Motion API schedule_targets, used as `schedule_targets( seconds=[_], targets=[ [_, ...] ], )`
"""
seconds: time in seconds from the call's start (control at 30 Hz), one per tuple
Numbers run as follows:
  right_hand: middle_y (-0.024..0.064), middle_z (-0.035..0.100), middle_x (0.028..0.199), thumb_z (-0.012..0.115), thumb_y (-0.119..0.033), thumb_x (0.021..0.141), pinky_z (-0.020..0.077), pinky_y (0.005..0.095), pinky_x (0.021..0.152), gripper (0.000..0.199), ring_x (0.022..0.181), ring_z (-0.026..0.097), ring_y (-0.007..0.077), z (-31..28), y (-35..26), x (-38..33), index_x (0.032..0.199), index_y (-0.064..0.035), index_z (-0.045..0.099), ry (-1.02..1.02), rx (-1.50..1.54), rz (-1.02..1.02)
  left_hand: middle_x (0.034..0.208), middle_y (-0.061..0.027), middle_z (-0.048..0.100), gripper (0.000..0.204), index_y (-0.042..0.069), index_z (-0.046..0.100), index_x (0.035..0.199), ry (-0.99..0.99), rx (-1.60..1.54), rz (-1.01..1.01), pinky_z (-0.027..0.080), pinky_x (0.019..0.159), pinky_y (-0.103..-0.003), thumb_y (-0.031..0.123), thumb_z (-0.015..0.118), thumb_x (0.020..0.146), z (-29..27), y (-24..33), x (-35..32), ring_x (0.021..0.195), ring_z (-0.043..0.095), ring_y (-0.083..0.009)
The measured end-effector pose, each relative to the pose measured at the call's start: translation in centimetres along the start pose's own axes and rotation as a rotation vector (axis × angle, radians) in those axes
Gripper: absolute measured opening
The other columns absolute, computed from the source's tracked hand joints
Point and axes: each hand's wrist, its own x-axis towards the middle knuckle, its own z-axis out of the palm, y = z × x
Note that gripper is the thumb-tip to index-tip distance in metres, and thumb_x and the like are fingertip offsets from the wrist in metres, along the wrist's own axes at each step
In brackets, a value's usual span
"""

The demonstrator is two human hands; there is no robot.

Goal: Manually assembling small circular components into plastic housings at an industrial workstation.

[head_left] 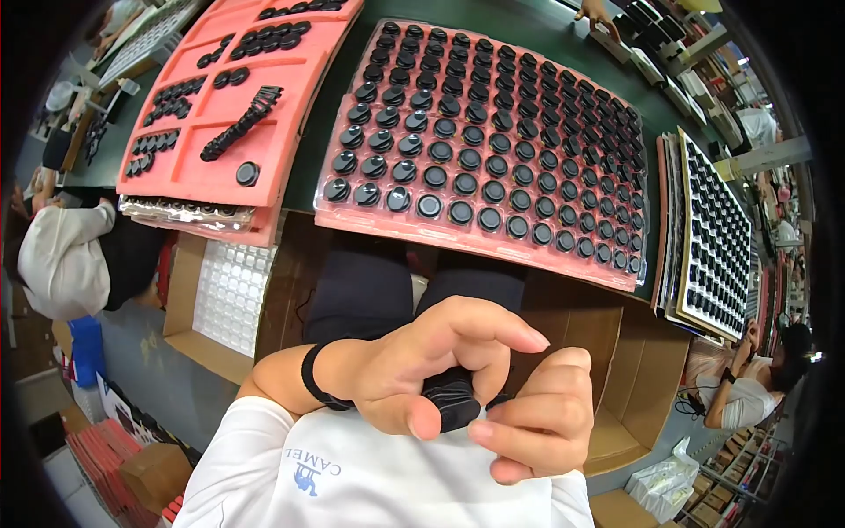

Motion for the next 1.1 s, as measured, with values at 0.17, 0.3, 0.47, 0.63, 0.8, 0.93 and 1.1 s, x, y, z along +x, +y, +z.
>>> schedule_targets(
  seconds=[0.17,0.3,0.47,0.63,0.8,0.93,1.1],
  targets=[
    [-0.0032,0.054,0.080,0.064,-0.038,0.078,0.0312,0.0285,0.058,0.030,0.067,0.044,0.0141,1.5,-0.6,0.7,0.089,-0.0099,0.070,0.074,0.132,-0.028,0.068,-0.0090,0.053,0.083,-0.006,0.029,0.130,-0.012,0.058,-0.011,0.038,0.054,-0.028,0.057,0.055,0.083,-0.2,2.4,-1.3,0.056,0.047,-0.0135],
    [-0.0019,0.055,0.082,0.066,-0.036,0.077,0.0323,0.0288,0.059,0.027,0.068,0.046,0.0150,1.7,-1.9,2.5,0.085,-0.0095,0.068,-0.082,0.018,-0.009,0.068,-0.0101,0.054,0.084,-0.005,0.028,0.131,-0.001,0.128,-0.042,0.039,0.057,-0.027,0.059,0.053,0.083,-0.3,3.8,-2.1,0.059,0.049,-0.0135],
    [0.0010,0.056,0.084,0.070,-0.022,0.076,0.0370,0.0312,0.061,0.019,0.069,0.049,0.0181,2.9,-2.3,2.4,0.089,-0.0081,0.066,-0.066,0.030,0.189,0.083,-0.0103,0.054,0.082,-0.004,0.026,0.133,0.061,0.193,-0.292,0.042,0.063,-0.026,0.059,0.047,0.086,0.1,4.3,-3.0,0.068,0.051,-0.0135],
    [0.0032,0.056,0.083,0.067,-0.006,0.078,0.0416,0.0287,0.063,0.015,0.070,0.051,0.0172,4.8,-0.8,0.8,0.092,-0.0055,0.061,-0.125,0.172,0.505,0.099,-0.0099,0.052,0.072,-0.002,0.029,0.133,0.169,0.081,-0.540,0.045,0.074,-0.026,0.053,0.048,0.090,-1.9,1.9,-4.3,0.082,0.054,-0.0132],
    [0.0029,0.053,0.081,0.066,-0.002,0.077,0.0397,0.0217,0.060,0.018,0.067,0.048,0.0097,5.9,2.4,-3.4,0.094,-0.0015,0.061,-0.214,0.401,0.904,0.105,-0.0079,0.053,0.059,-0.001,0.038,0.130,0.259,-0.480,-0.649,0.046,0.080,-0.026,0.039,0.057,0.091,-5.5,-3.0,-8.3,0.093,0.055,-0.0134],
    [0.0010,0.052,0.081,0.066,-0.003,0.078,0.0393,0.0206,0.061,0.018,0.067,0.045,0.0058,6.4,3.5,-5.6,0.095,-0.0002,0.061,-0.223,0.508,1.074,0.107,-0.0063,0.055,0.045,-0.001,0.046,0.125,0.305,-0.188,-0.781,0.046,0.081,-0.026,0.022,0.062,0.089,-4.1,-2.8,-8.2,0.095,0.056,-0.0134],
    [0.0001,0.053,0.082,0.066,-0.004,0.080,0.0399,0.0200,0.061,0.019,0.066,0.045,0.0053,6.0,3.4,-7.1,0.098,0.0003,0.062,-0.239,0.535,1.116,0.102,-0.0037,0.059,0.033,-0.001,0.056,0.115,0.233,-0.099,-0.998,0.046,0.082,-0.025,0.013,0.063,0.086,-4.2,-3.5,-8.1,0.093,0.057,-0.0122]
  ],
)
